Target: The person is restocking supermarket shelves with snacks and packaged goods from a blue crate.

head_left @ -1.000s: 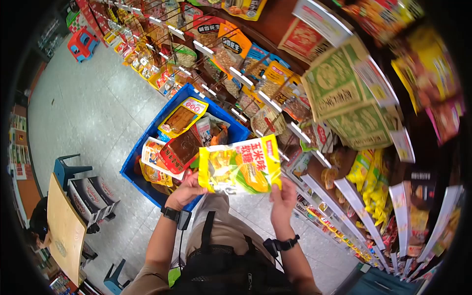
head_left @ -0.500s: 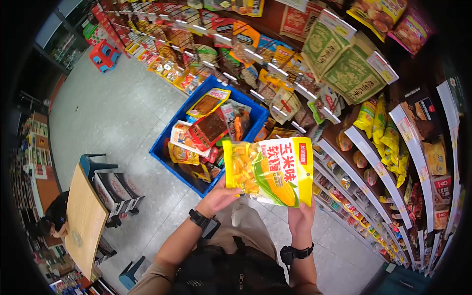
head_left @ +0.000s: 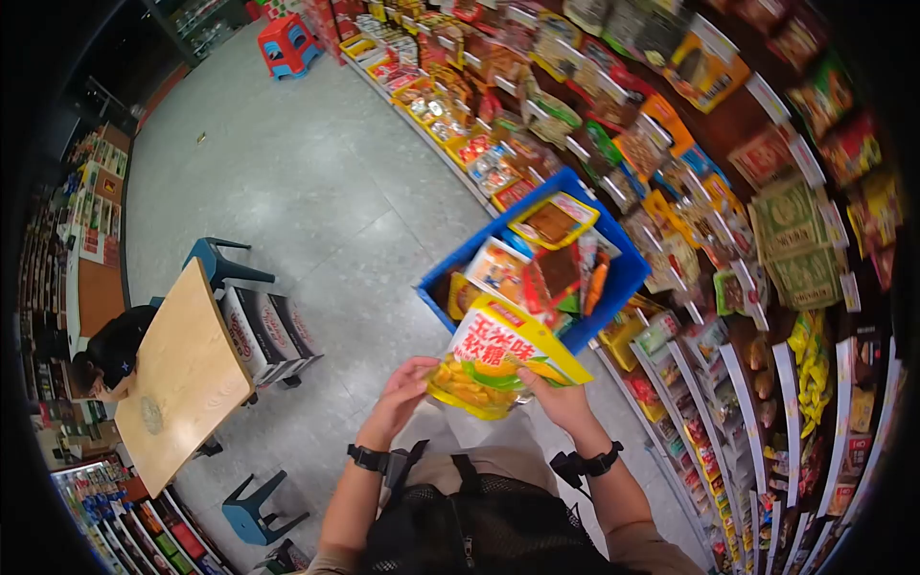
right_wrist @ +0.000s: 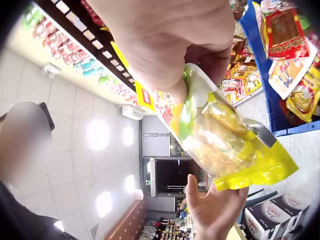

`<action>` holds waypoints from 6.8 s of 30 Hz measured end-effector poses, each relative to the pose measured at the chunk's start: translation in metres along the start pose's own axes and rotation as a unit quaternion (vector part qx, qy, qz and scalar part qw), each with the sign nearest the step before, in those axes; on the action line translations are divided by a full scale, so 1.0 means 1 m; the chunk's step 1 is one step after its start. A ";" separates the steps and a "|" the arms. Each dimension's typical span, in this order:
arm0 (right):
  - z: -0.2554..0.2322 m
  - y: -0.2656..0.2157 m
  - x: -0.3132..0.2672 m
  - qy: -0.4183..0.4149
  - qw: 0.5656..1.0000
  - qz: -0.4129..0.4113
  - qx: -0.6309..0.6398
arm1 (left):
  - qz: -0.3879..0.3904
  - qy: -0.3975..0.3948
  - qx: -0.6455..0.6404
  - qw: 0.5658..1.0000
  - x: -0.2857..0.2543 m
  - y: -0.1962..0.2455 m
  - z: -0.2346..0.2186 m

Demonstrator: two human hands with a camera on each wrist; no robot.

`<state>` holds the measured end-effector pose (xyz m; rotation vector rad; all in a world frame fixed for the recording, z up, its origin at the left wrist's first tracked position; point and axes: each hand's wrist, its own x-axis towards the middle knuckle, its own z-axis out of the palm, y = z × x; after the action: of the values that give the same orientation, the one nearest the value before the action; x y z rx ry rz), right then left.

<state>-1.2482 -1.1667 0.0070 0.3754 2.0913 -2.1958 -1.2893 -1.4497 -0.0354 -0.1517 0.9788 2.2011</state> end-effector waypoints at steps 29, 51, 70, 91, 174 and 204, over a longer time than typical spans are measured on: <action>0.355 -0.126 0.586 -0.206 0.966 -0.037 -0.151 | 0.045 0.133 0.326 0.935 0.285 0.530 -0.212; 0.583 -0.299 1.165 -0.175 0.971 -0.108 -0.124 | 0.135 0.107 0.239 0.956 0.670 1.016 -0.433; 0.609 -0.416 1.650 -0.036 0.994 -0.083 0.066 | 0.062 0.094 0.349 0.930 1.068 1.388 -0.424; 0.679 -0.576 1.999 0.049 0.987 -0.134 0.069 | 0.099 0.032 0.289 0.952 1.367 1.684 -0.451; 0.673 -0.388 1.640 0.772 0.472 -0.121 0.408 | -0.319 -0.498 0.463 0.660 1.392 1.391 -0.307; 0.395 -0.286 1.072 0.895 0.185 -0.177 0.366 | -0.481 -0.612 0.394 0.488 1.021 0.675 0.007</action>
<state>-2.3965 -1.4275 0.0467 -1.2113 0.1645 0.6072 -2.4825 -1.1808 -0.0003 0.9533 0.5806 0.2784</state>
